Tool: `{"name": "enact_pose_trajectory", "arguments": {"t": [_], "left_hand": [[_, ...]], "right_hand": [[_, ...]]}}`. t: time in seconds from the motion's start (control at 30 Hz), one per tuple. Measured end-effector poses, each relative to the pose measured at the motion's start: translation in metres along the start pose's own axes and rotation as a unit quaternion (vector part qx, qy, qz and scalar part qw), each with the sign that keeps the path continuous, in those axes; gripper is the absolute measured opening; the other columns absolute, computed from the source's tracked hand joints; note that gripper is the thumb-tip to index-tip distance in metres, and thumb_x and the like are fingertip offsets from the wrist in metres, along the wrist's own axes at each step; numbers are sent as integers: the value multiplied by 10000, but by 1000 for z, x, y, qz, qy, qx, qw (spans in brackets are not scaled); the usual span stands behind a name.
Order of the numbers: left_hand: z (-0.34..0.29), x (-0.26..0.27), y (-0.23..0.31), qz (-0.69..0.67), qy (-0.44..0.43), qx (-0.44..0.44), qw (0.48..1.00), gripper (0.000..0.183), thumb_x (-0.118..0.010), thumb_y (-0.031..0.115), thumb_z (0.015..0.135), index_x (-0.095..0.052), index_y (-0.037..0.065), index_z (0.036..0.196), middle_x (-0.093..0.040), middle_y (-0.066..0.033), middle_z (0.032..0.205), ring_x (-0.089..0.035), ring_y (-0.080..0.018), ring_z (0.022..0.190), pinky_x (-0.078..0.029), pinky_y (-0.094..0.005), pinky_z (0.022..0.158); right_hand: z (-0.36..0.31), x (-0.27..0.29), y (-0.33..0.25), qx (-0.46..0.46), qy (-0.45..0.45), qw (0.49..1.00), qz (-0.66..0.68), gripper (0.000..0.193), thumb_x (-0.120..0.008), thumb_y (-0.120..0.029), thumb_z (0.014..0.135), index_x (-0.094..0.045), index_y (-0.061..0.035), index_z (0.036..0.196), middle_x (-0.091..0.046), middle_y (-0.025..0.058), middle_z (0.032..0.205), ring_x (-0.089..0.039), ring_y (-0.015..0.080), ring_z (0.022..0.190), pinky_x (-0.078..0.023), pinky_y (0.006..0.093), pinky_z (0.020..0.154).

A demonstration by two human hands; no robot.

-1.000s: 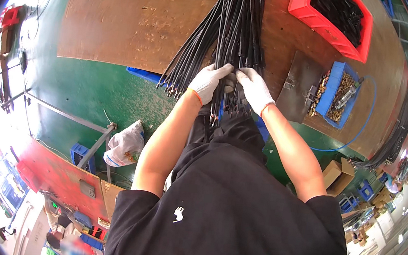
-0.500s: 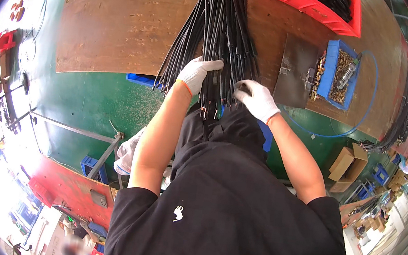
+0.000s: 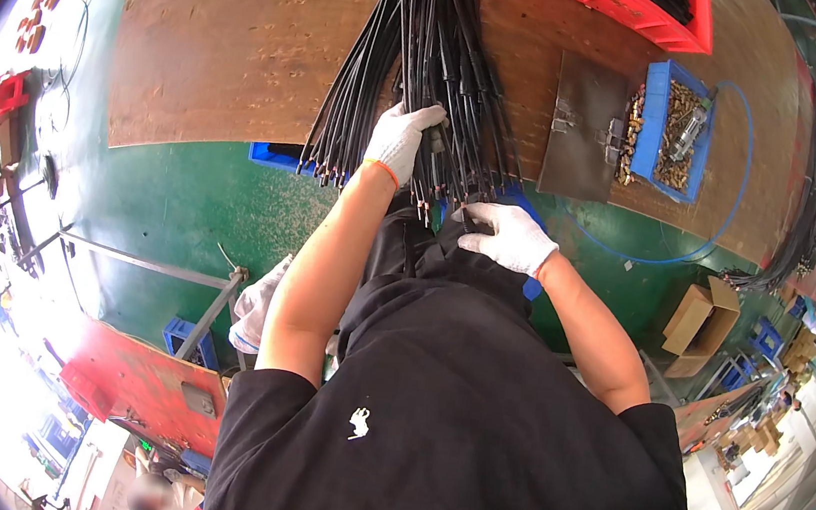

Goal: The recorder is assembling cable harnesses by inserting wire ends into plastic connectors.

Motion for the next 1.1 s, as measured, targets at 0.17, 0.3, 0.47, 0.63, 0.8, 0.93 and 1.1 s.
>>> {"name": "enact_pose_trajectory", "arguments": {"t": [0.17,0.3,0.47,0.63,0.8,0.93,1.1], "left_hand": [[2,-4,-4,17,-5,14,1000,119,-734,125,950,-694,60,1041,-681,-35,822,-627,-146,632,-528,-307,588],[-2,-11,-4,13,-20,31,999,130,-753,146,949,-697,72,1039,-678,-27,827,-635,-141,652,-558,-303,614],[-11,-7,2,39,10,49,998,166,-767,194,973,-686,73,1052,-679,-29,846,-636,-134,672,-569,-306,607],[-17,42,33,87,52,15,995,186,-750,211,985,-666,50,1025,-686,-47,846,-624,-135,679,-538,-293,598],[-10,51,37,86,43,28,995,176,-724,182,971,-666,41,1058,-692,-52,888,-645,-135,708,-556,-299,616],[3,56,17,132,72,25,988,127,-727,153,965,-704,48,1031,-691,-20,821,-628,-113,669,-500,-273,587],[17,63,-13,136,123,-22,983,138,-732,163,967,-710,42,1031,-677,-3,815,-599,-100,627,-498,-272,573]], "right_hand": [[-5,-2,0,-51,7,989,141,545,-804,-285,894,-686,-13,1351,-765,164,1114,-708,212,979,-538,342,927],[6,6,7,-86,95,978,165,447,-798,-285,896,-748,4,1233,-768,104,926,-666,130,836,-540,314,830],[62,31,-16,-31,195,976,93,557,-773,-388,869,-740,45,1218,-762,259,1130,-747,349,1080,-549,401,950],[137,79,-56,-44,230,972,-19,715,-793,-447,885,-670,101,1327,-674,294,1363,-650,372,1311,-494,412,1110],[207,118,-42,-41,261,952,151,342,-774,-289,970,-767,-5,1159,-742,54,881,-635,107,661,-544,294,587],[179,141,-39,21,221,929,295,315,-728,-292,994,-761,-21,1151,-706,25,814,-639,90,658,-537,297,563],[113,212,0,67,296,946,115,304,-728,-291,985,-754,-48,1166,-765,88,937,-726,170,812,-597,349,759]]}}
Point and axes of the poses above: each hand's wrist, its own z-axis towards the middle knuckle, its own x-axis out of the back of the hand, y = z × x, the point moved 7 cm from there along z, towards the middle knuckle
